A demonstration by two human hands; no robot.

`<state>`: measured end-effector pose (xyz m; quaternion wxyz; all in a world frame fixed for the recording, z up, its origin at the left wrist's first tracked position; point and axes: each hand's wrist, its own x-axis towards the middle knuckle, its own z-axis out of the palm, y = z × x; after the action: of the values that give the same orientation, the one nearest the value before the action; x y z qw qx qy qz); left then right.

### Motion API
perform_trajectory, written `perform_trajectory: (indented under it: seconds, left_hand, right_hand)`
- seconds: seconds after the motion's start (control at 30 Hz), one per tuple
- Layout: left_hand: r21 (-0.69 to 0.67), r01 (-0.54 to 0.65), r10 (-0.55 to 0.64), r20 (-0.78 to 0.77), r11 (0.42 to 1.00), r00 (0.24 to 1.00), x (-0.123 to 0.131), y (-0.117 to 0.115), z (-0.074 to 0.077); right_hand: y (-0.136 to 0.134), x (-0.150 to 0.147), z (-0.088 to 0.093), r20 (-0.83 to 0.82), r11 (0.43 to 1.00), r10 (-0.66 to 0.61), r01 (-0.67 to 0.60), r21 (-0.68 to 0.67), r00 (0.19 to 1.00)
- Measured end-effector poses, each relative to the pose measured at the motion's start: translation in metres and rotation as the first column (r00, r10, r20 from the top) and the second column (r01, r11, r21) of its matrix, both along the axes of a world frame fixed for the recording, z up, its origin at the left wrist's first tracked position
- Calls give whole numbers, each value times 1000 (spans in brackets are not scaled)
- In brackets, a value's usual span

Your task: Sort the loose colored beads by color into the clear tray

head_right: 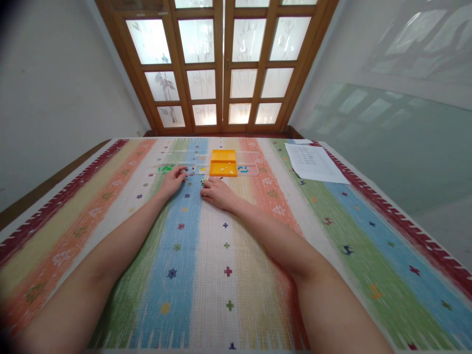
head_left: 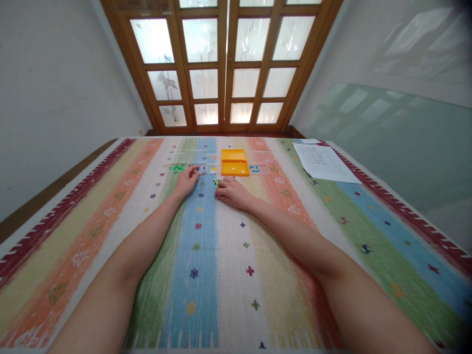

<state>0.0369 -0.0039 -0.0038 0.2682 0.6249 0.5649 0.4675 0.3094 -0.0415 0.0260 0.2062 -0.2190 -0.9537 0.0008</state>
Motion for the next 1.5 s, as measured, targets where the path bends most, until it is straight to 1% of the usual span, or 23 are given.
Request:
perform_trajectory:
  seconds: [0.1, 0.17, 0.2, 0.27, 0.37, 0.43, 0.57, 0.63, 0.73, 0.8, 0.93, 1.0, 1.07, 1.2, 1.33, 1.43, 1.5]
  left_hand:
    - [34, 74, -67, -177, 997, 982, 3, -5, 0]
    - [46, 118, -100, -281, 992, 954, 6, -9, 2]
    - [51, 129, -107, -317, 990, 942, 7, -11, 3]
    - [60, 139, -109, -354, 988, 929, 8, -13, 5]
    - [63, 144, -111, -368, 988, 923, 9, -14, 5]
    - [61, 150, -116, -378, 987, 919, 8, -13, 5]
    - [52, 160, -127, -390, 986, 912, 9, -13, 6]
    - [42, 158, -130, -384, 987, 914, 10, -14, 7]
    - [33, 157, -133, -381, 987, 915, 11, -16, 9]
    - [32, 156, -132, -382, 987, 915, 12, -17, 10]
    - [32, 161, -137, -379, 986, 915, 12, -17, 10]
    - [33, 163, -138, -392, 986, 910, 12, -17, 10]
    - [33, 165, -137, -412, 986, 901, 13, -17, 10]
    - [15, 162, -139, -439, 987, 887, 13, -18, 11]
    - [22, 167, -139, -449, 986, 882, 14, -18, 11]
    - [31, 172, -140, -451, 985, 882, 14, -18, 11]
    - [36, 176, -141, -453, 984, 880, 14, -18, 11]
  right_hand:
    - [1, -2, -2, -23, 1000, 3, -3, 1, 1000]
    - [4, 0, -4, -69, 999, -19, 17, -30, 997]
    - [7, 1, -5, -105, 998, -45, 40, -53, 993]
    - [15, 8, -6, -201, 987, -138, 118, -107, 970]
    - [31, 24, -6, -327, 945, -318, 269, -186, 890]
    - [42, 37, -7, -376, 905, -426, 375, -203, 823]
    - [63, 57, -13, -413, 825, -564, 513, -237, 715]
    - [70, 60, -18, -411, 798, -601, 546, -256, 685]
    - [77, 62, -23, -388, 792, -609, 559, -245, 692]
    - [80, 63, -24, -370, 788, -615, 565, -246, 696]
    - [80, 66, -23, -372, 765, -644, 570, -301, 668]
    - [77, 65, -22, -385, 779, -627, 547, -308, 677]
    - [72, 61, -19, -401, 813, -583, 507, -287, 707]
    - [55, 43, -14, -387, 898, -440, 395, -194, 810]
    - [31, 19, -8, -252, 967, -250, 227, -115, 935]
    - [15, 6, -3, -164, 992, -108, 97, -75, 981]
    - [8, 2, -1, -130, 998, -26, 17, -66, 991]
